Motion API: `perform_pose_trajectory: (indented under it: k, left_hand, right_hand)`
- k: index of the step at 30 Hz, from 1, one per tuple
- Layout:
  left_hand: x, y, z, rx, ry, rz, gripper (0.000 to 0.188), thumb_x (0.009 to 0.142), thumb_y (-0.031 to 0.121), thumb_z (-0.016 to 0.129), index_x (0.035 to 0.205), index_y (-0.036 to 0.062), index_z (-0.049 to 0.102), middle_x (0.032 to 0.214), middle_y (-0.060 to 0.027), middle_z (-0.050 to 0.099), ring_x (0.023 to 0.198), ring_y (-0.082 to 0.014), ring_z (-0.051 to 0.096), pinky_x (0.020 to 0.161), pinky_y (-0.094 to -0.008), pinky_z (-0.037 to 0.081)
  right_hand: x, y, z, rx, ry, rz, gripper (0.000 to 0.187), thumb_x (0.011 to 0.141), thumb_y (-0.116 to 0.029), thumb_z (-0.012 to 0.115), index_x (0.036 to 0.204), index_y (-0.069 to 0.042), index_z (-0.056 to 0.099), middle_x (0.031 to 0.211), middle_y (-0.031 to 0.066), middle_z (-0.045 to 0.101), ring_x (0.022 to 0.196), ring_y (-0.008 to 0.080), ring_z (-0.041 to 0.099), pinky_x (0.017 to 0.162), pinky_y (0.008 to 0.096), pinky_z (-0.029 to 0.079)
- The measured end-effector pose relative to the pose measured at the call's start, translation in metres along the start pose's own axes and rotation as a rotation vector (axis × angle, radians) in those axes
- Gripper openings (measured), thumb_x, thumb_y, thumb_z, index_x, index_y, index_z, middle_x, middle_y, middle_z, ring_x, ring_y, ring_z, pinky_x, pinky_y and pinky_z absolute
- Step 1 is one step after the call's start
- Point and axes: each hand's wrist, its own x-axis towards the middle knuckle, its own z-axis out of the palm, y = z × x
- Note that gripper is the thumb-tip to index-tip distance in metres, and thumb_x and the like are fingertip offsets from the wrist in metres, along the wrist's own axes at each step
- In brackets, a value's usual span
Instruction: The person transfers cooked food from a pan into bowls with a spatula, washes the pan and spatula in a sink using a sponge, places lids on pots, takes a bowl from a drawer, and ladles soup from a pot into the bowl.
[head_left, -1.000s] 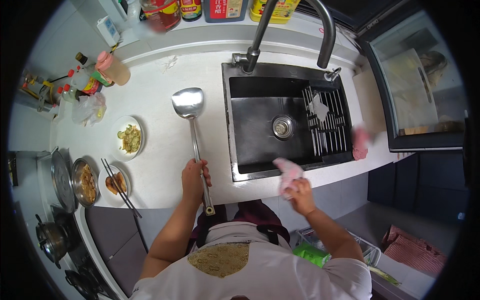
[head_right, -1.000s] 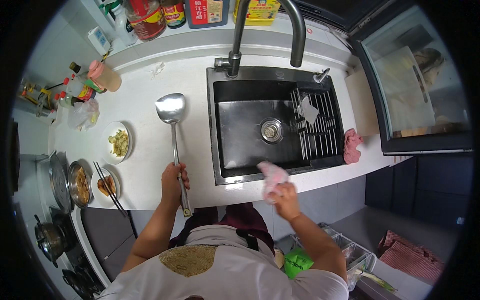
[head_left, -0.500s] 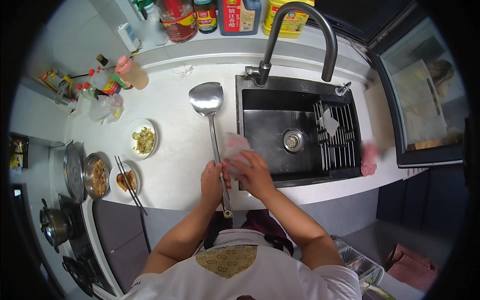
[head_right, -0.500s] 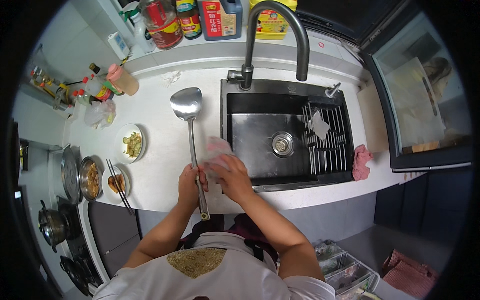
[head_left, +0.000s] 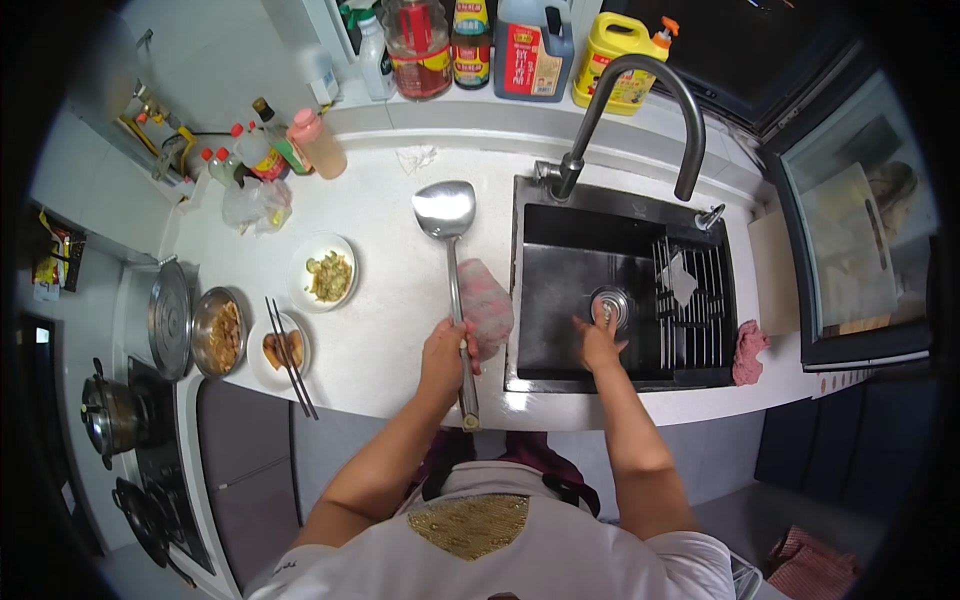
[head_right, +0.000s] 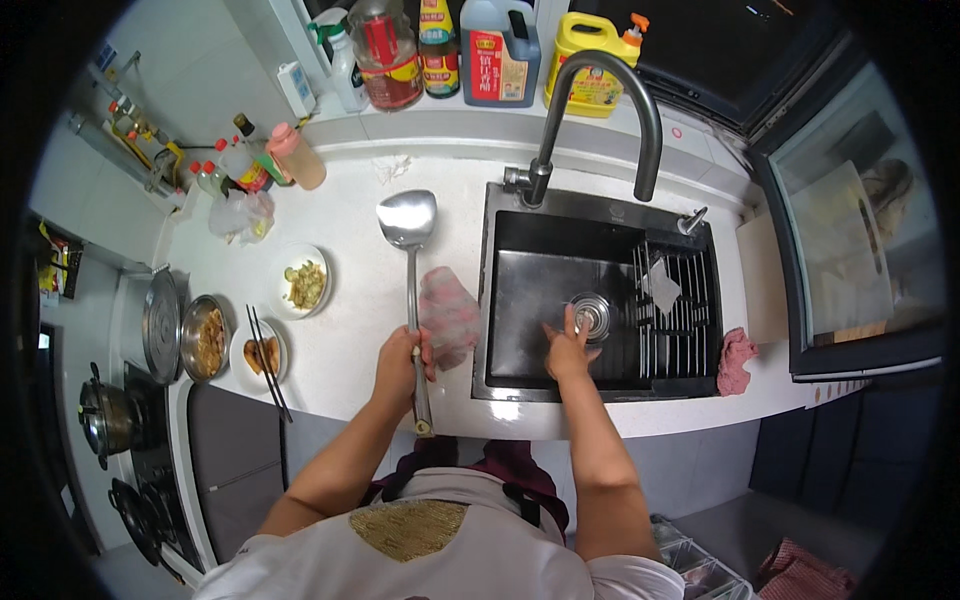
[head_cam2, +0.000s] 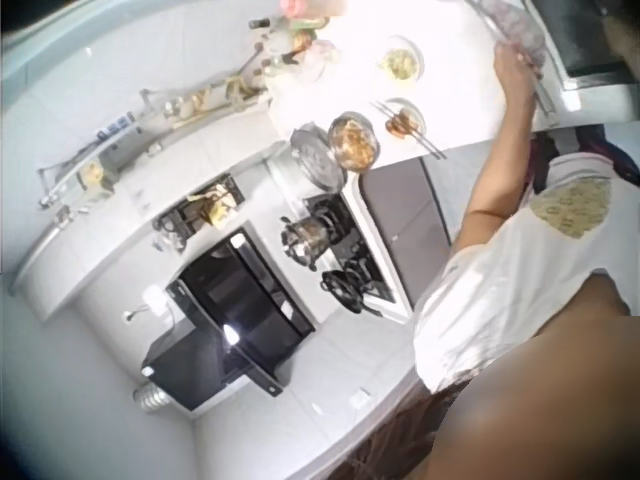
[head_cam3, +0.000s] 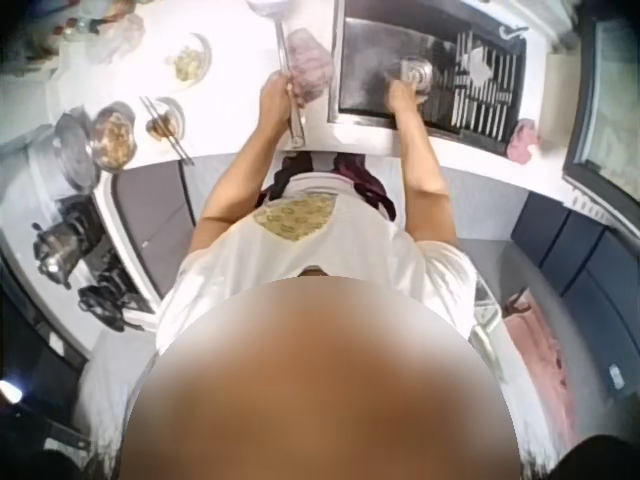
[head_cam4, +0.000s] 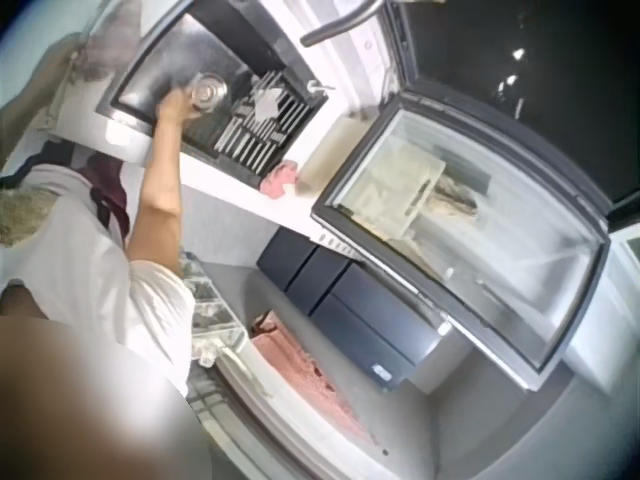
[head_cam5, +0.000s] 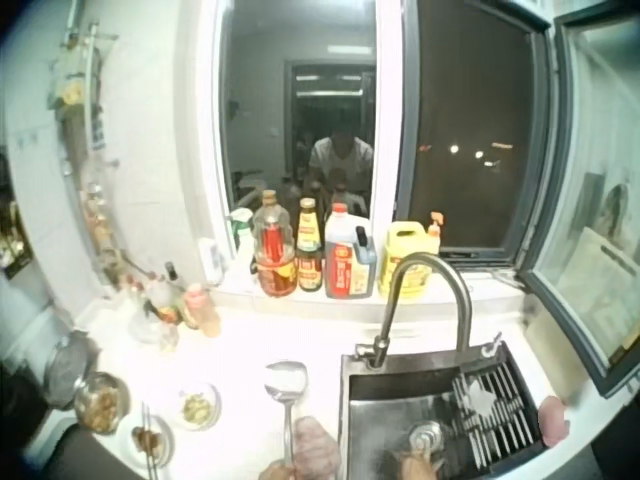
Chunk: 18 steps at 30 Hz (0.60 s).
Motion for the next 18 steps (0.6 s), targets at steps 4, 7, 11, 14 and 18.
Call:
perform_pose_trajectory:
  k: [4,7,11,14,18]
  left_hand:
    - [-0.007,0.009,-0.006,0.002,-0.025,-0.062,0.016,0.091,0.019,0.038,0.09,0.0051,0.047,0.062,-0.004,0.048,0.046,-0.0137,0.045,0.044,-0.0263,0.041]
    - [-0.013,0.012,-0.012,-0.053,-0.092,-0.097,0.017,0.091,0.02,0.039,0.092,0.0049,0.047,0.063,-0.0045,0.049,0.048,-0.0141,0.047,0.045,-0.0264,0.042]
    - [-0.031,0.023,-0.014,-0.109,-0.251,-0.19,0.02,0.091,0.023,0.04,0.092,0.0051,0.048,0.066,-0.0055,0.05,0.051,-0.0149,0.048,0.047,-0.0278,0.044]
    - [-0.053,0.04,-0.012,-0.12,-0.378,-0.281,0.023,0.091,0.029,0.042,0.091,0.007,0.049,0.067,-0.0054,0.05,0.053,-0.0154,0.049,0.048,-0.0282,0.043]
    - [-0.075,0.04,-0.029,-0.197,-0.59,-0.449,0.025,0.09,0.035,0.043,0.091,0.0107,0.049,0.066,-0.0033,0.049,0.052,-0.0143,0.047,0.047,-0.0277,0.042]
  right_hand:
    - [-0.02,-0.009,-0.01,0.496,-0.151,-0.229,0.04,0.071,-0.018,0.074,0.109,-0.013,0.063,0.126,0.0132,0.051,0.106,0.0285,0.055,0.082,0.0397,0.047]
    - [-0.066,-0.057,-0.064,0.621,-0.127,-0.13,0.03,0.071,-0.017,0.074,0.099,-0.01,0.065,0.109,0.0121,0.059,0.083,0.0263,0.061,0.071,0.0343,0.049]
    - [-0.109,-0.114,-0.062,0.512,0.642,-0.677,0.032,0.073,-0.01,0.07,0.104,-0.008,0.062,0.112,0.0125,0.057,0.082,0.0247,0.06,0.071,0.0326,0.05]
    - [-0.122,-0.149,-0.059,0.474,0.772,-0.701,0.038,0.073,-0.007,0.067,0.11,-0.009,0.059,0.114,0.0109,0.055,0.085,0.0263,0.059,0.075,0.0357,0.05]
    - [-0.146,-0.157,-0.051,0.411,0.887,-0.807,0.038,0.072,-0.003,0.063,0.11,-0.006,0.059,0.111,0.0139,0.057,0.093,0.0305,0.059,0.076,0.0365,0.05]
